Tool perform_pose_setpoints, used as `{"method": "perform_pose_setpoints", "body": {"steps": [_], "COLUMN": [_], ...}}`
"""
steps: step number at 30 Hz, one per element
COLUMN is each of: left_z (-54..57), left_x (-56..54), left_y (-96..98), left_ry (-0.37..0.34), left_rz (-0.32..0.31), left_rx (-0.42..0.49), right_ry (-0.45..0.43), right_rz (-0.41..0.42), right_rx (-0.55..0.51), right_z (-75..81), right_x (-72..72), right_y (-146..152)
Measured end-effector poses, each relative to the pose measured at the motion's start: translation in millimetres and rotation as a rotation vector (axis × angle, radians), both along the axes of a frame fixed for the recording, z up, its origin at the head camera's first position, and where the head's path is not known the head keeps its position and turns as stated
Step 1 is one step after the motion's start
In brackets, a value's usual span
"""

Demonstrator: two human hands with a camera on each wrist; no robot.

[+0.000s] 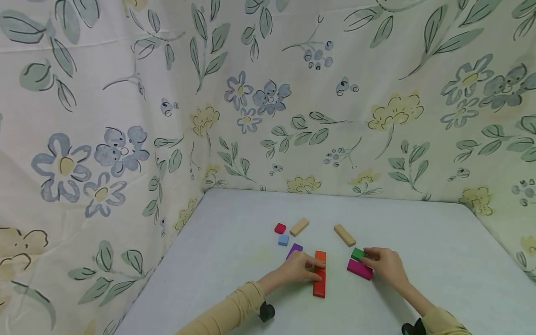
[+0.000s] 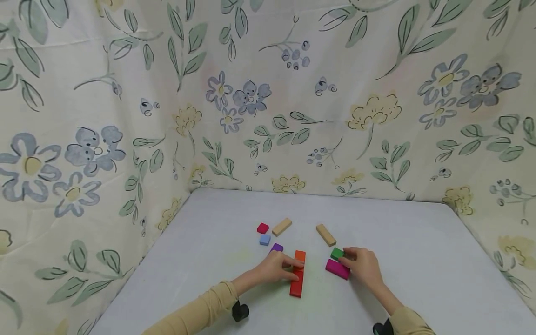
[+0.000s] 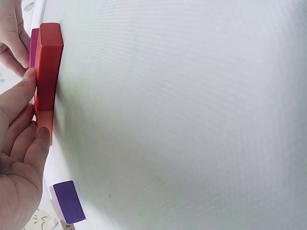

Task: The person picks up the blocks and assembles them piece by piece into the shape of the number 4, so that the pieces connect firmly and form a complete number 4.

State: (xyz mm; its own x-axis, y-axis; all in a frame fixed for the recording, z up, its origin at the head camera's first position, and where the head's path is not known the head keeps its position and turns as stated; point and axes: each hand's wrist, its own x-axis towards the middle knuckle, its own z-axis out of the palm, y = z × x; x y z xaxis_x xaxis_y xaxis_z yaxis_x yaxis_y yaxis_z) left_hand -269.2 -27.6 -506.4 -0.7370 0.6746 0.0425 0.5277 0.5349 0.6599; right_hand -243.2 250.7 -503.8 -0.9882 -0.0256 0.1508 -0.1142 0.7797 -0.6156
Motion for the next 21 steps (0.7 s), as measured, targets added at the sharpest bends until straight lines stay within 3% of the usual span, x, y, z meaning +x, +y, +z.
{"method": "perform_pose_setpoints", "body": {"steps": [21], "left_z": [-0.5], "left_x": [-0.5], "left_y": [0.2], "left_ry": [-0.001], "left_rz": [0.008], "left_rx": [-0.004], "right_ry": [0.045], "right_rz": [-0.019], "right_rx": [-0.001], "right_z": [-10.2], "right_x": [-1.1], "right_y": [1]}}
